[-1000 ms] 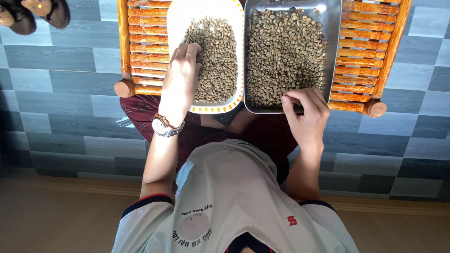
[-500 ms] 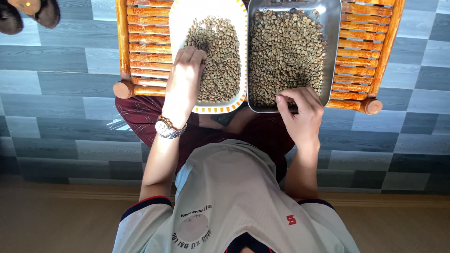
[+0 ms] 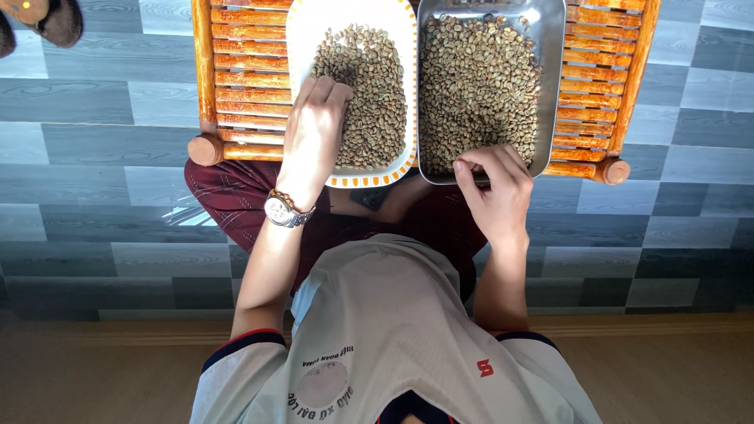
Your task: Manually sorting green coffee beans in trays to remove defects and debris.
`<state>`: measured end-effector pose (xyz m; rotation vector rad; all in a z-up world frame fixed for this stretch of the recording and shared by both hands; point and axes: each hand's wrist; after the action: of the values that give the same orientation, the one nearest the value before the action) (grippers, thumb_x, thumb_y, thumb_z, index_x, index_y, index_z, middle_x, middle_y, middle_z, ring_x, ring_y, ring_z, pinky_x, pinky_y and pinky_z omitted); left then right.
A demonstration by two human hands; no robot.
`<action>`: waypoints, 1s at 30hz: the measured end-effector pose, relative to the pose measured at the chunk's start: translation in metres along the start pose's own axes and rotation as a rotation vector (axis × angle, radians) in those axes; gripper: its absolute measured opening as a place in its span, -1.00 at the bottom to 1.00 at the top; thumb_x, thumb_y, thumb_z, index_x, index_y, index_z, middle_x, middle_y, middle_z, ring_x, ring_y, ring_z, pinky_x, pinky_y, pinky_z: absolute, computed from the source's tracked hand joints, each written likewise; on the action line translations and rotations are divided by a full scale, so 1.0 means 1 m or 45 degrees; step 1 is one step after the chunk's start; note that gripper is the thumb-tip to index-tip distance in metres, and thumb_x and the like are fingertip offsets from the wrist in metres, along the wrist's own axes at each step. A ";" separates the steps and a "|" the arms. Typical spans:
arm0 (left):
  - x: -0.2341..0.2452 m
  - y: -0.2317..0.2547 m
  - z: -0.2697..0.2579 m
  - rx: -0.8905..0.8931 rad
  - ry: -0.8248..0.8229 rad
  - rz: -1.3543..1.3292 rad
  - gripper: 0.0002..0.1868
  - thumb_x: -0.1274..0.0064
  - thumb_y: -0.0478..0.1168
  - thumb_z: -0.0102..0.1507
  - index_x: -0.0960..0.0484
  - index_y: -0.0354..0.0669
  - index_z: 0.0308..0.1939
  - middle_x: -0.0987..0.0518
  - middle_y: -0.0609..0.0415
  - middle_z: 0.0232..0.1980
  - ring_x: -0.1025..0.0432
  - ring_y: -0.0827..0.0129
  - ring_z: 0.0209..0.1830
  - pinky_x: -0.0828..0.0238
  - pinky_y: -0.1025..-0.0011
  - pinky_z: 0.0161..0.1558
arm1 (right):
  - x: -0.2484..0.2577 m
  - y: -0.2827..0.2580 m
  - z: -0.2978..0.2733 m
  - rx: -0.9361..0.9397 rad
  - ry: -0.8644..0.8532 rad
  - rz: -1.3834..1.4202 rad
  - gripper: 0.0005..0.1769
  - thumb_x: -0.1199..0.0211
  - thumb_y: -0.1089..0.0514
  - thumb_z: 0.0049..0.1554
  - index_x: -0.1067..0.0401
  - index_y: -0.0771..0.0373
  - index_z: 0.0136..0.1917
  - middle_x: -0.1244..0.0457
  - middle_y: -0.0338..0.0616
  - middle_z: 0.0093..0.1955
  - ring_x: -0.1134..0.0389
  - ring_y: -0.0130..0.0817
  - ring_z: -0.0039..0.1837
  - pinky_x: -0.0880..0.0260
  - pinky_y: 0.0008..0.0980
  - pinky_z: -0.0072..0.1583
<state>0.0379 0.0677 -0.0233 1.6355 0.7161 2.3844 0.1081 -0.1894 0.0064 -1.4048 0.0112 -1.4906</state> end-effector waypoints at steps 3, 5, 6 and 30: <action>0.001 0.000 0.001 -0.011 -0.004 0.012 -0.80 -0.07 -0.54 0.16 -0.63 -0.36 -0.15 -0.56 -0.08 -0.17 -0.44 0.17 -0.14 -0.50 0.26 -0.04 | -0.001 -0.002 -0.001 0.000 0.001 -0.006 -0.88 -0.41 0.45 0.07 -0.52 0.40 -0.10 -0.35 -0.10 -0.18 -0.27 -0.28 -0.13 -0.29 -0.35 -0.01; 0.001 -0.001 0.001 -0.007 -0.020 0.026 -0.83 -0.08 -0.50 0.19 -0.63 -0.34 -0.14 -0.56 -0.06 -0.16 -0.44 0.18 -0.13 -0.48 0.26 -0.02 | -0.001 -0.004 -0.001 0.003 0.004 -0.015 -0.88 -0.40 0.45 0.07 -0.53 0.40 -0.10 -0.35 -0.10 -0.18 -0.27 -0.28 -0.13 -0.30 -0.36 -0.01; 0.000 -0.001 0.001 -0.022 -0.028 0.040 -0.81 -0.06 -0.52 0.17 -0.62 -0.36 -0.14 -0.55 -0.08 -0.16 -0.44 0.17 -0.12 -0.49 0.25 0.00 | -0.001 -0.006 -0.001 0.004 0.004 -0.009 -0.87 -0.40 0.46 0.06 -0.53 0.40 -0.10 -0.34 -0.12 -0.19 -0.27 -0.28 -0.13 -0.30 -0.35 -0.01; -0.031 0.102 -0.016 -0.497 0.076 -0.349 -0.93 -0.01 -0.32 0.39 -0.58 -0.20 -0.10 -0.42 0.02 -0.24 -0.41 0.15 -0.18 -0.43 0.37 -0.09 | -0.002 0.013 -0.005 0.123 0.074 0.122 -0.94 -0.27 0.30 0.27 -0.54 0.28 -0.07 -0.32 -0.11 -0.20 -0.36 -0.05 -0.11 -0.42 -0.12 -0.05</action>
<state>0.0485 -0.0381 -0.0061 1.2286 0.4145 2.2091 0.1118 -0.1972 -0.0042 -1.2663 0.0422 -1.4335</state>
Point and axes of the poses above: each hand's wrist, its own z-axis towards the middle knuckle, its own x-axis out of the back of the hand, y = z × x
